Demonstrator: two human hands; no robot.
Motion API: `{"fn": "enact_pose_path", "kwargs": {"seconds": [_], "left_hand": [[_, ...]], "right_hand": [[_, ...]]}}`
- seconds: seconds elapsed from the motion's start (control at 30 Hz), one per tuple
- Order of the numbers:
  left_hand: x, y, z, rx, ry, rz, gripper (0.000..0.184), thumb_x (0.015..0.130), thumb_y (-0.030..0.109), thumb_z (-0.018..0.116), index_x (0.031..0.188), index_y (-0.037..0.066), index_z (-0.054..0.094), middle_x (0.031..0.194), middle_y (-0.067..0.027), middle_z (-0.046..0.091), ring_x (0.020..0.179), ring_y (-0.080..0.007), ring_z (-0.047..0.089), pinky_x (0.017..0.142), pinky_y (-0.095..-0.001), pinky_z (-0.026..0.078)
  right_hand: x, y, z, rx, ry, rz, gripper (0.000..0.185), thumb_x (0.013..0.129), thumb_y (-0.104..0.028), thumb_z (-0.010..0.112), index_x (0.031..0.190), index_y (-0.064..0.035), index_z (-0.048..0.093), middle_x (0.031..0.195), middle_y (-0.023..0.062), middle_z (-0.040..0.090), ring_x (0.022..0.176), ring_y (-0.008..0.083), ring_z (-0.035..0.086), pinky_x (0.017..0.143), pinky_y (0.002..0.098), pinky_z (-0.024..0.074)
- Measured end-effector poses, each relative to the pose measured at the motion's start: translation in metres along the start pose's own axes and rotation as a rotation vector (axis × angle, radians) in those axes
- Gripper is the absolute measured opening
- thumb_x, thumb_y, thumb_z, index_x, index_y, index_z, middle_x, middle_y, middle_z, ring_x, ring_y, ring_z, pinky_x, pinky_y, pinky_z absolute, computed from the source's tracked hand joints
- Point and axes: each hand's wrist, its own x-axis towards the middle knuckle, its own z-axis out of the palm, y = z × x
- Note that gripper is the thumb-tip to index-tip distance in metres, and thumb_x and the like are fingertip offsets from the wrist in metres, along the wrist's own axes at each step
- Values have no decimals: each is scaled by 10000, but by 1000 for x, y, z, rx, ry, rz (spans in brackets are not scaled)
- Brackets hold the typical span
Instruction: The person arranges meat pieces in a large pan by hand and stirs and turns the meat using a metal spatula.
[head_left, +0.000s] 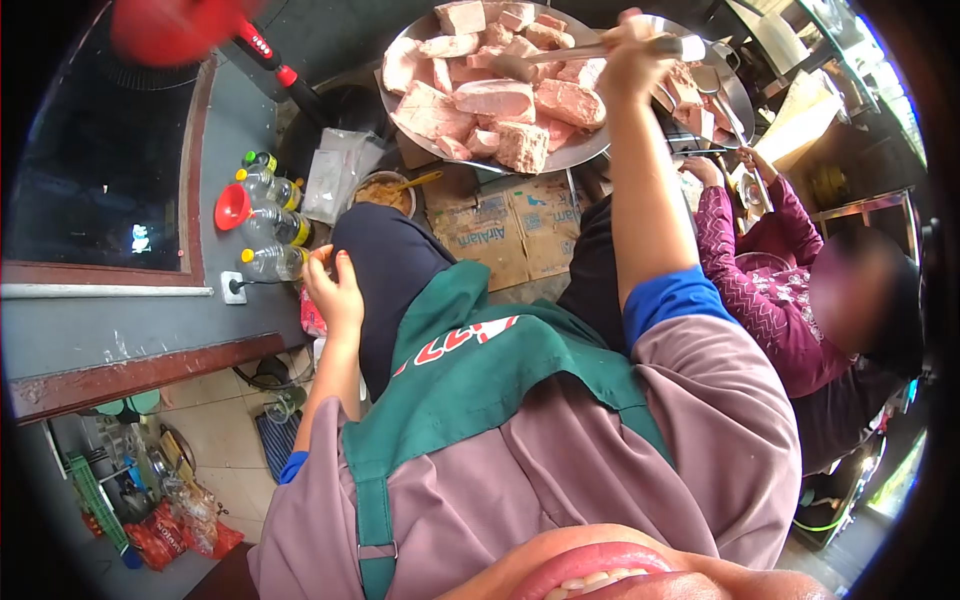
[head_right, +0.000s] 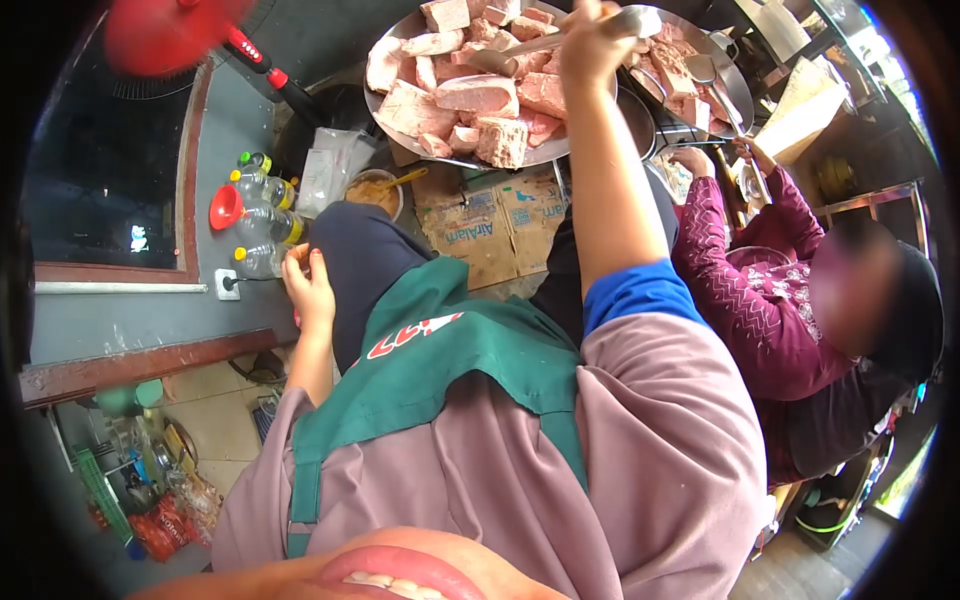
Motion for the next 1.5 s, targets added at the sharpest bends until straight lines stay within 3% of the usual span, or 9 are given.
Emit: {"fn": "enact_pose_path", "kwargs": {"seconds": [0.2,0.4,0.47,0.63,0.87,1.13,1.2,1.23,1.5], "left_hand": [[18,17,-4,123,-54,252,192,855,70,592,1022,-17,556,1014,-171,545,979,-339,538,886,-402,435],[-5,11,-21,184,-164,253,396,904,142,545,1261,-13,472,1233,-235,480,1160,-391,473,983,-433,392],[-23,22,-26,228,-205,229,481,913,179,541,1341,-1,418,1334,-261,421,1240,-409,422,1023,-440,367],[-42,46,-30,367,-310,169,717,852,294,625,1441,45,302,1416,-342,295,1292,-484,337,1077,-505,292],[-43,66,-16,353,-279,194,707,823,274,646,1422,49,344,1419,-325,310,1292,-476,344,1067,-501,316],[-32,88,6,387,-264,266,671,783,280,664,1372,65,426,1387,-298,362,1256,-449,384,1037,-501,339],[-28,89,16,408,-278,261,665,776,281,669,1364,73,438,1382,-293,367,1256,-444,385,1036,-499,340],[-27,90,19,405,-285,263,665,775,281,671,1364,77,439,1382,-289,367,1257,-443,385,1036,-499,341],[-22,93,39,383,-316,247,660,769,285,677,1357,93,447,1382,-263,374,1266,-425,379,1032,-496,349]], "right_hand": [[-26,74,1,182,-5,152,270,870,-80,641,644,-70,493,547,28,525,491,116,470,518,266,388],[25,-79,-9,39,21,-265,252,847,-138,646,630,-49,553,551,36,568,492,116,479,529,279,382],[14,-138,0,412,-192,-244,317,892,-92,591,635,-139,413,507,-33,360,412,72,307,435,247,279],[-19,0,9,-232,-300,-186,247,831,-139,664,640,-45,540,576,-26,486,527,86,406,528,258,335],[-21,69,-11,63,-170,58,289,862,-88,649,608,-59,514,539,-30,476,492,70,414,467,234,317],[52,-99,-10,225,42,-208,302,886,-132,592,607,-37,527,538,48,539,504,136,513,550,274,408],[75,-42,-16,-540,-205,-887,240,884,-206,552,717,-46,619,557,58,547,536,138,513,550,298,410],[54,-5,-1,-254,-183,-262,176,867,-158,597,732,-45,600,575,51,547,520,127,484,528,297,389],[48,67,-25,353,63,96,292,891,-61,616,664,-90,435,516,-2,426,433,101,388,472,282,396]]}}
